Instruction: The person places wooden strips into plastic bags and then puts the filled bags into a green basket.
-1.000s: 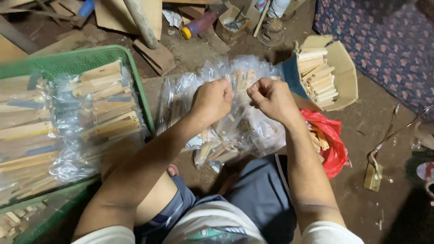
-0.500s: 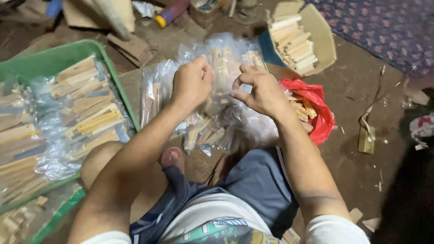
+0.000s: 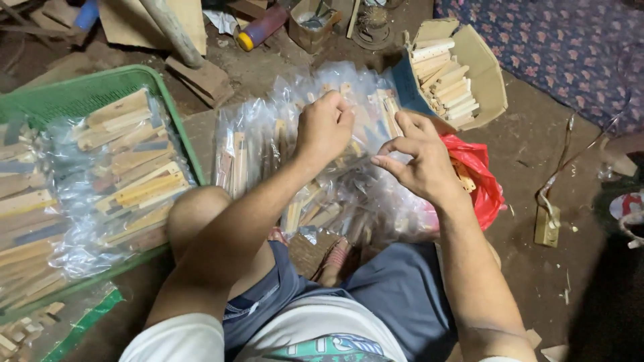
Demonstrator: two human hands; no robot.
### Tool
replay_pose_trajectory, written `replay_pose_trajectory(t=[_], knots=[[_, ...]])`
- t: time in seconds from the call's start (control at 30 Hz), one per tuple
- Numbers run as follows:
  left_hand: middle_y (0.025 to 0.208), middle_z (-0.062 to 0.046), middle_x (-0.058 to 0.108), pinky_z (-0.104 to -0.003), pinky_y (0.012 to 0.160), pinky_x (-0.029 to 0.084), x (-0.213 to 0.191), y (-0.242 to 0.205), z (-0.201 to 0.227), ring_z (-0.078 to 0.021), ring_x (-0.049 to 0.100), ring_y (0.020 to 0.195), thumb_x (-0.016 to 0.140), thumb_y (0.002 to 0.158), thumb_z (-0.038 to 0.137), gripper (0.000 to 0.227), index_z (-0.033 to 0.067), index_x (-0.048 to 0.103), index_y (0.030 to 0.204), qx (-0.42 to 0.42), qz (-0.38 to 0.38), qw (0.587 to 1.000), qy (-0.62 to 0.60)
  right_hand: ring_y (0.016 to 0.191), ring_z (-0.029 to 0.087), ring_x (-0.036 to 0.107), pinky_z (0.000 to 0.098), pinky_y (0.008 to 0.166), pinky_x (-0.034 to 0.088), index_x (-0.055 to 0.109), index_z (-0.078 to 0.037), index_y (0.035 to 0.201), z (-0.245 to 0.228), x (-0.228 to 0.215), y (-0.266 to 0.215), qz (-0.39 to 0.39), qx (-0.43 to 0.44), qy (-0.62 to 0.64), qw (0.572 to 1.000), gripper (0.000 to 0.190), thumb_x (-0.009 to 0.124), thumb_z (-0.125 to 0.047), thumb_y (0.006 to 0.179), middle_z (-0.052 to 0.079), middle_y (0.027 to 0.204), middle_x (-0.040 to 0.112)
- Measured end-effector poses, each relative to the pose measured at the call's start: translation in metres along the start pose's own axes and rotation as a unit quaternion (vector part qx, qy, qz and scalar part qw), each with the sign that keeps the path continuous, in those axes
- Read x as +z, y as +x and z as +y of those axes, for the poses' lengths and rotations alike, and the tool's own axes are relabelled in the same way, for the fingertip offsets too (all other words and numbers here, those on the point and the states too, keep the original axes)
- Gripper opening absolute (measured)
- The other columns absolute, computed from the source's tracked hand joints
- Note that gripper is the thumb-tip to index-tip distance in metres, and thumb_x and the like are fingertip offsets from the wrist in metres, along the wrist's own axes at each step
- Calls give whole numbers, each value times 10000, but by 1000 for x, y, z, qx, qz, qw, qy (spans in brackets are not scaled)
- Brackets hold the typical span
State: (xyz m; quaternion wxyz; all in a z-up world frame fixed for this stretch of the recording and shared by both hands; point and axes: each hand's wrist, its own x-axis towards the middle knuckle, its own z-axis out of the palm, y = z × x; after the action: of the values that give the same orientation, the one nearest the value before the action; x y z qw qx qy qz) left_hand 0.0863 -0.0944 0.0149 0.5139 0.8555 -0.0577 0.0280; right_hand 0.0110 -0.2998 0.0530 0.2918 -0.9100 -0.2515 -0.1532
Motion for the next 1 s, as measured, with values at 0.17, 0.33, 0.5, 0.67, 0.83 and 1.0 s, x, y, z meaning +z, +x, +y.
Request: replay_pose_trajectory(t=[0.17, 0.33, 0.5, 0.67, 0.83, 1.0], knots=[[519, -94, 549, -442, 586, 528, -4, 1, 20, -339, 668, 587, 645, 871, 182, 44, 150, 669, 853, 48, 39, 997, -46, 1165, 406, 637, 540, 960, 513, 752, -202, 897, -9, -9, 9, 26, 19, 0, 999, 134, 870, -266, 892, 109, 1201, 653], [539, -77, 642, -506, 613, 557, -5, 5, 9, -392, 718, 666, 653, 860, 222, 65, 163, 650, 833, 50, 34, 998, 2, 1107, 390, 677, 520, 900, 542, 765, -196, 898, 3, 4, 13, 10, 18, -7, 1000, 140, 890, -257, 884, 106, 1150, 705], [775, -127, 755, -503, 734, 604, -10, 14, -1, -382, 762, 860, 617, 883, 293, 124, 220, 675, 964, -7, -42, 996, 76, 1099, 399, 680, 505, 901, 539, 764, -181, 903, 4, 12, 19, -11, 26, 1, 1000, 126, 876, -238, 904, 131, 1120, 710], [796, -129, 753, -517, 756, 597, -13, 8, -12, -378, 753, 890, 641, 877, 300, 156, 178, 727, 926, -13, -61, 991, 115, 1055, 419, 688, 528, 873, 542, 739, -144, 876, 7, 19, 17, -28, 22, 31, 999, 137, 847, -227, 894, 147, 1056, 720], [737, -171, 724, -578, 755, 565, -18, 10, -2, -441, 722, 869, 654, 891, 264, 149, 135, 727, 878, 26, -31, 989, 139, 989, 460, 685, 552, 841, 544, 696, -128, 856, 4, 5, 20, -14, 8, 69, 998, 160, 814, -220, 913, 154, 945, 689], [632, -80, 683, -532, 735, 564, -17, 12, 0, -389, 721, 813, 659, 876, 260, 106, 204, 743, 912, -30, -35, 992, 121, 950, 388, 735, 473, 846, 556, 764, -37, 963, 58, -26, 29, 52, 111, 120, 985, 107, 809, -133, 972, 204, 957, 743]])
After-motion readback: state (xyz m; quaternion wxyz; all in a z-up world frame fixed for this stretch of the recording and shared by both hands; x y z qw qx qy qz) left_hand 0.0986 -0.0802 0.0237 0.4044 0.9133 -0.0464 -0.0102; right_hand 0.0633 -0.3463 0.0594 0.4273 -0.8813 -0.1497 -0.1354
